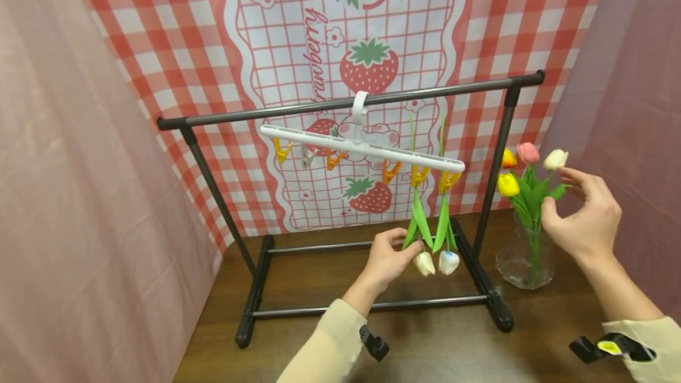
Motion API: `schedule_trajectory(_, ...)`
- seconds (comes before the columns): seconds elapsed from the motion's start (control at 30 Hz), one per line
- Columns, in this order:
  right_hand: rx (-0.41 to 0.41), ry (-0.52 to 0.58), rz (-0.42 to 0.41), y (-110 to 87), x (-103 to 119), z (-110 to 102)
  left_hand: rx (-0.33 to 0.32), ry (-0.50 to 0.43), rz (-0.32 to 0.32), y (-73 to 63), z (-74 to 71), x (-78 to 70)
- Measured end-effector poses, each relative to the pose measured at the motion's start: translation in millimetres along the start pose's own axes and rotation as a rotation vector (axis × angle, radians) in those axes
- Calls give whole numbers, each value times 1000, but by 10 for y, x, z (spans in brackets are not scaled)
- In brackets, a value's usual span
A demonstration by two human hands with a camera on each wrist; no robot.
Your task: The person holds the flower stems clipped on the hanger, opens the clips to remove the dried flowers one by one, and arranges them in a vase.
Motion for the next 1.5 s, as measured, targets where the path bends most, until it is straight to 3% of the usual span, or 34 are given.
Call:
schedule_trajectory(0.2, -34, 73, -100, 75, 422, 111, -18, 8, 39, 125, 24, -84)
schedule_trajectory(0.33, -5, 112, -170, 37, 676, 195, -32, 8, 62, 125, 46, -118)
schedule_trajectory(0.5, 72, 133, -235, -264, 907, 278, -36, 17, 39, -23, 101, 39)
schedule_trajectory(0.67, 188, 109, -248, -658, 1096, 467, -15, -11, -12, -195, 128, 228)
schedule_trajectory(0.8, 271, 28, -244, -777, 1215, 694, -10, -9, 12, -157, 135, 182)
schedule_trajectory(0.93, 308, 4, -201, -764, 1308, 910, 10, 4, 40, -83, 143, 80)
schedule_trajectory(1.1, 282, 0, -162, -701, 1359, 1180, 17, 6, 54, -52, 135, 14)
schedule_trajectory(1.3, 122, -11, -136, -571, 1274, 1346, 28, -2, 54, -52, 188, 33)
schedule_trajectory(1.5, 67, -73, -178, -501, 1306, 1454, 6, -5, 81, -79, 184, 33)
Point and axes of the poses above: each hand's wrist, its own y-axis towards the middle knuckle, its own z-axis out of the palm, x = y × z, the point moved 8 cm from there along y, towards the middle knuckle, and after that the axes turned 5 degrees about z, right-handed, at the moved point
